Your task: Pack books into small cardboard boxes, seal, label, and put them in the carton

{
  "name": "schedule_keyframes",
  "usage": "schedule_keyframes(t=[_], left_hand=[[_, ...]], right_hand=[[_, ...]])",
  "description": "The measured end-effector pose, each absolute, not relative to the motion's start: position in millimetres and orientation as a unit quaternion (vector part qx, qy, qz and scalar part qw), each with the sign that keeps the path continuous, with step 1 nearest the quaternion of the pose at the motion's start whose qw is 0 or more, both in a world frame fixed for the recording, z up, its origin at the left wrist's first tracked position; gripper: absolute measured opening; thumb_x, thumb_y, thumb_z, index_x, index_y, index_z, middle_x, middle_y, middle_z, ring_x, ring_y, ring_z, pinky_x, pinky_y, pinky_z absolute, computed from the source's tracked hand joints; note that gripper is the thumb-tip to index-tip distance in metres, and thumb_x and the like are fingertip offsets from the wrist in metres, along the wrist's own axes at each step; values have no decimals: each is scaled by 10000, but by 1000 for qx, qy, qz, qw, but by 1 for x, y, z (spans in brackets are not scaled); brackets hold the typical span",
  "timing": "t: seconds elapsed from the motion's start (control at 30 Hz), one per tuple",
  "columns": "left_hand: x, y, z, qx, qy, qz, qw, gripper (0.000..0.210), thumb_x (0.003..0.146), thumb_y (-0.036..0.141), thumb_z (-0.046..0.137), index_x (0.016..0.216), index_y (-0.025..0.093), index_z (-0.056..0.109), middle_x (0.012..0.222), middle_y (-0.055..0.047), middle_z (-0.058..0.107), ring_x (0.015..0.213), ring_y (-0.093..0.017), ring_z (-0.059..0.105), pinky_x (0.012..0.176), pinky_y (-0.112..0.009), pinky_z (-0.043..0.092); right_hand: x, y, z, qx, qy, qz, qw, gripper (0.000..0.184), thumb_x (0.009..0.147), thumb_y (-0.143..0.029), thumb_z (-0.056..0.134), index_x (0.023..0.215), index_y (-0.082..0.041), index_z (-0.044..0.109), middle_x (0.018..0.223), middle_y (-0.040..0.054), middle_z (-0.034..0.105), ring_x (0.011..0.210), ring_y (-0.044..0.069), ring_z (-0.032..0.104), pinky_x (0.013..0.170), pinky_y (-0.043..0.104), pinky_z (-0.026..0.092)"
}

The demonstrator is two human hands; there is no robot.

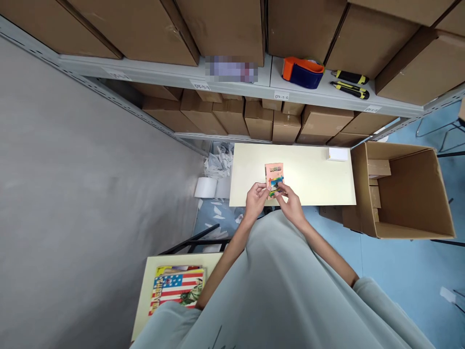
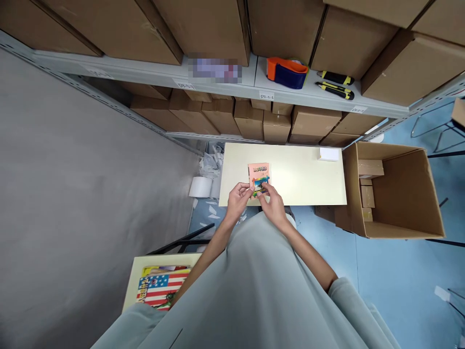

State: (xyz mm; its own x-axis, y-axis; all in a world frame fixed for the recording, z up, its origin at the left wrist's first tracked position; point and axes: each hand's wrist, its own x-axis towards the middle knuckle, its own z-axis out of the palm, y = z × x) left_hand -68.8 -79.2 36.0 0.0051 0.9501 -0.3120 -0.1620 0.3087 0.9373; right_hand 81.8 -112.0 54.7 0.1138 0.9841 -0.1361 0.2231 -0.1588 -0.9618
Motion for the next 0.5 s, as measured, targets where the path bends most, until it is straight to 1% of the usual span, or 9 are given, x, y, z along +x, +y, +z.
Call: schedule_keyframes(t=[0.07, 0.1, 0.17, 0.23, 0.27, 0.3, 0.37, 0.43, 0.5], left_hand=[[-66, -81, 38, 367, 525, 453, 620, 551, 745, 684, 871, 915, 223, 622, 968, -91, 802, 907, -250, 784, 817, -378, 619], [-64, -83, 40, 370, 519, 449, 626, 547, 743, 677, 874, 918, 221, 630, 1019, -109, 810, 952, -262, 790, 832, -385, 626], [-63, -86, 45, 393, 507, 438, 630, 505, 771, 651, 863, 934, 212, 673, 1198, -148, 806, 1104, -292, 778, 901, -408, 635], [-63, -89, 50, 427, 490, 424, 630, 438, 827, 607, 832, 973, 206, 733, 1350, -159, 767, 1252, -307, 730, 986, -424, 627], [-64, -89, 52, 442, 482, 417, 631, 409, 854, 580, 814, 1006, 205, 760, 1374, -155, 759, 1283, -305, 715, 1016, -426, 620], [-66, -90, 53, 452, 477, 411, 632, 389, 874, 553, 799, 1046, 205, 779, 1362, -150, 766, 1281, -299, 715, 1032, -424, 615], [-70, -87, 52, 455, 486, 413, 621, 374, 891, 507, 784, 1111, 204, 791, 1286, -139, 792, 1200, -274, 739, 1019, -409, 615], [-75, -83, 47, 440, 523, 432, 589, 396, 870, 485, 801, 1146, 202, 782, 1264, -138, 792, 1073, -247, 753, 945, -387, 627], [-81, -77, 43, 416, 557, 442, 566, 464, 817, 494, 847, 1169, 201, 771, 1295, -145, 778, 1000, -236, 747, 875, -372, 631]], right_hand=[[74, -112, 57, -619, -470, 462, 426, 523, 975, -611, 696, 1358, -255, 701, 1442, 137, 711, 1244, 305, 723, 1079, 490, 609], [71, -112, 58, -620, -462, 465, 431, 542, 976, -626, 690, 1367, -252, 690, 1437, 140, 713, 1260, 309, 718, 1054, 481, 623], [68, -110, 59, -624, -450, 464, 440, 552, 970, -637, 696, 1368, -255, 673, 1384, 132, 740, 1264, 307, 719, 1020, 461, 637], [71, -107, 59, -632, -437, 457, 448, 527, 956, -640, 709, 1316, -257, 676, 1294, 115, 779, 1198, 298, 744, 1001, 446, 640], [74, -106, 59, -634, -429, 458, 452, 507, 950, -646, 706, 1267, -251, 683, 1245, 111, 795, 1152, 296, 758, 988, 442, 641], [77, -105, 58, -634, -419, 463, 456, 491, 945, -655, 698, 1213, -243, 686, 1197, 109, 808, 1105, 295, 769, 971, 441, 643], [84, -103, 57, -622, -398, 489, 464, 486, 935, -676, 676, 1135, -233, 681, 1135, 108, 823, 1036, 294, 784, 929, 436, 652], [90, -103, 58, -601, -381, 520, 473, 506, 915, -691, 685, 1125, -231, 672, 1126, 108, 828, 1011, 296, 794, 903, 433, 659], [93, -105, 61, -586, -370, 539, 479, 527, 896, -696, 710, 1142, -233, 668, 1141, 109, 830, 1009, 301, 800, 907, 441, 662]])
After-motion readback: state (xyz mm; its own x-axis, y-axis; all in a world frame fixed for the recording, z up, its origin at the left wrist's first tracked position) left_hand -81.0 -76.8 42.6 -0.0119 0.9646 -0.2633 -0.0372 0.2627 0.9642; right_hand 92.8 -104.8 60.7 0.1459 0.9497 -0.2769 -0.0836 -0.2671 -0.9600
